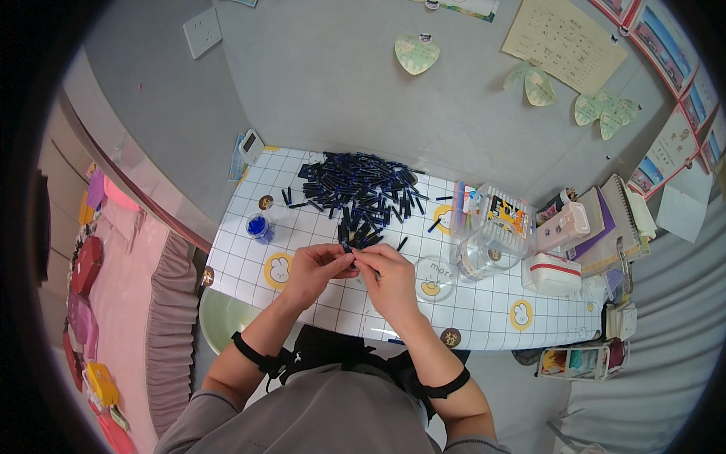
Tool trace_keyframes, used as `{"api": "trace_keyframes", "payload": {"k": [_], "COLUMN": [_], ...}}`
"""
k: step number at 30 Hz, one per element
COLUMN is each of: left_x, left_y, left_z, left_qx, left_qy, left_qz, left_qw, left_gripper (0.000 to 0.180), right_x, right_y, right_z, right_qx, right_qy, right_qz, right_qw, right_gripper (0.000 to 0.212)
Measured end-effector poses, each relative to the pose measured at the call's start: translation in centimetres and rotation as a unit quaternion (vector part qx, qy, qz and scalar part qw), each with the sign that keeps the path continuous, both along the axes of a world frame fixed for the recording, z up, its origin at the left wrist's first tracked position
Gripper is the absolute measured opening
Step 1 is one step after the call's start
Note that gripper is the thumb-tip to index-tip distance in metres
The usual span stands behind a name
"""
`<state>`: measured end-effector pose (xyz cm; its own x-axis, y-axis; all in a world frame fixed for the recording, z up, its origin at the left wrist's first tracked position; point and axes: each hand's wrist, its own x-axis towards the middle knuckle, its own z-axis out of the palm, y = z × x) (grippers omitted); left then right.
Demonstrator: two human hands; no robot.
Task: Organizing stationery and assembling blue pen components at a desk.
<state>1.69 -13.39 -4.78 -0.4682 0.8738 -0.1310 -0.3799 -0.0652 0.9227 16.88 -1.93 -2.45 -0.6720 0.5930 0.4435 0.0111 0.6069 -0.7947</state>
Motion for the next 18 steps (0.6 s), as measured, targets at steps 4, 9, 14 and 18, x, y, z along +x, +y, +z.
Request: {"api": "trace_keyframes", "payload": {"k": [4,9,14,18], "left_x": [-0.4,-1.2,-0.9,-0.5], "left_y": [-0.3,-0.9,-1.1,-1.2], "left_z": [0.0,-0.8,-1.7,-2.1], "left_qx": [-0.027,-0.107,-0.092,-0.081], "left_qy": [0.023,0.247,0.475,0.483], "left_qz": [0.019,0.013,0.055,0.048], "left_qw": [0.999,0.963,0.873,0.871], "left_gripper": [0.022,0.018,0.019,0.020], "right_x": [-0.2,0.5,-0.1,-0.5], "right_y": [0.4,0.2,0.0,0.8], "right_z": [0.3,-0.2,-2.8,-2.7], "right_qx": [-0.036,0.132,0.153,0.120], "right_qy": [-0.015,-0.258,-0.345,-0.327], "right_qz": [0.032,-0.066,-0.100,-0.074], "right_qw": [0.999,0.955,0.921,0.934], "right_gripper": [0.019,0.023,0.023,0.019]}}
